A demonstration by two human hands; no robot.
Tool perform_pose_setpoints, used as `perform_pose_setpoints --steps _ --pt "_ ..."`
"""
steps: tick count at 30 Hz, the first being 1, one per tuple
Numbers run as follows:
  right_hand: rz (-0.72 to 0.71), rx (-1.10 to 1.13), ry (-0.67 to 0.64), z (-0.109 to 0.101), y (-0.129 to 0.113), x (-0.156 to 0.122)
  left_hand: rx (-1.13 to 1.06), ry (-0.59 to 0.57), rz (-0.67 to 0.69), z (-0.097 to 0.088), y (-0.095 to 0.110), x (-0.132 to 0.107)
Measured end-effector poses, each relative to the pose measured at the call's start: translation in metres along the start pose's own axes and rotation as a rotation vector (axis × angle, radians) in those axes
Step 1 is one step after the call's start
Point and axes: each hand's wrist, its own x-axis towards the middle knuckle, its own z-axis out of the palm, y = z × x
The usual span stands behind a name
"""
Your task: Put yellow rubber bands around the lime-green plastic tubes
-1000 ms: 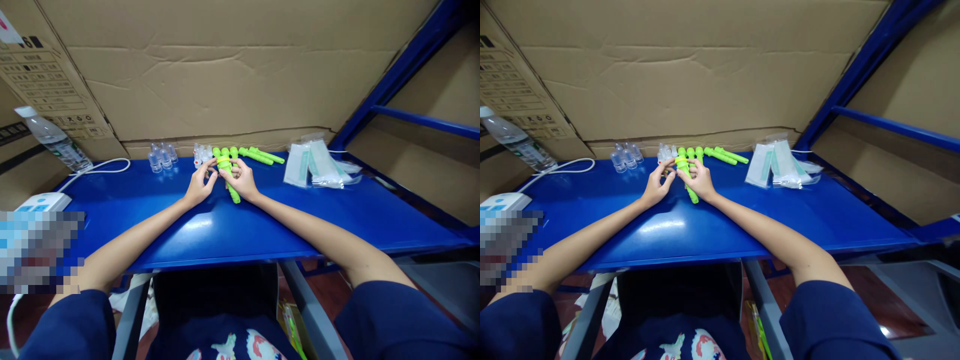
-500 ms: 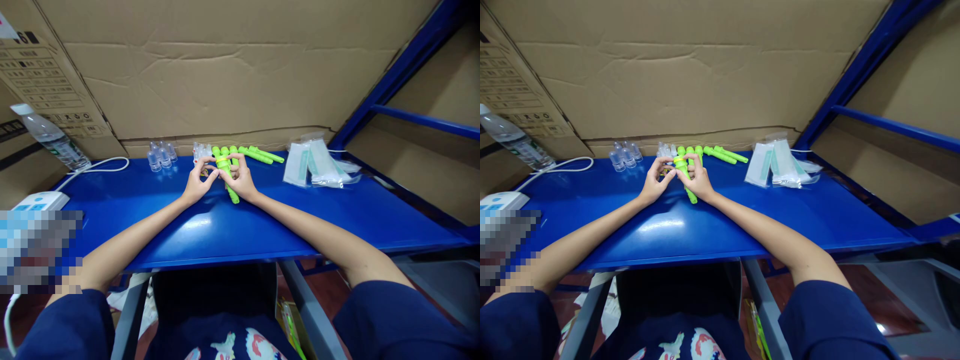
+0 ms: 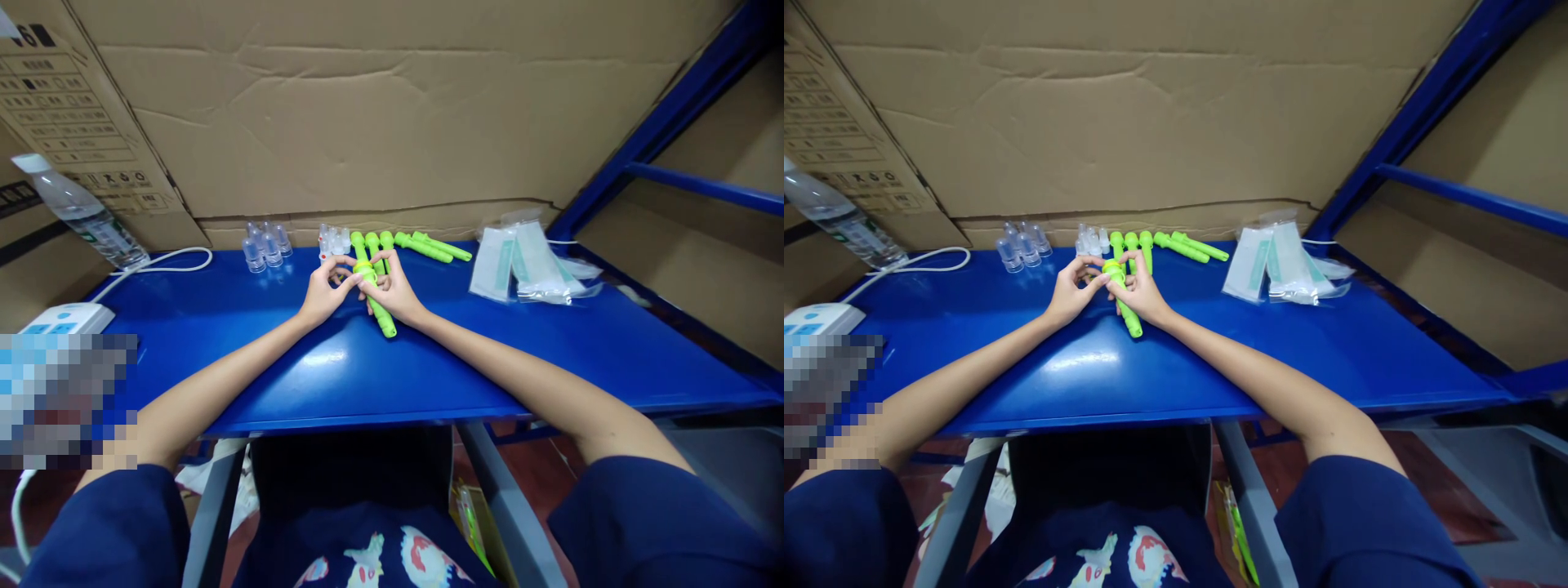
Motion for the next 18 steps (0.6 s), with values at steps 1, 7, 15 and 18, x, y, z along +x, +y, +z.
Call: perform_pose_setpoints --steps 1,7,15,18 --pt "0.001 0.011 -0.004 0.0003 0.0002 0.0 -0.007 -0.002 -0.008 -0.0002 -0.0009 0.0001" --pt "0.038 0.05 -0.027 0.0001 -0.0006 0.0006 -0.022 -0.031 -0.039 -0.0011 -0.0041 0.0003" --pt "0.069 0.092 -0.079 -0.0033 0.001 0.0032 -0.032 -0.053 -0.065 -0.0028 -0.0093 0.0019" --pt "0.059 0.085 -0.086 -0.0034 0.0013 0.003 -0.034 -0.069 -0.075 -0.0038 -0.0097 0.002"
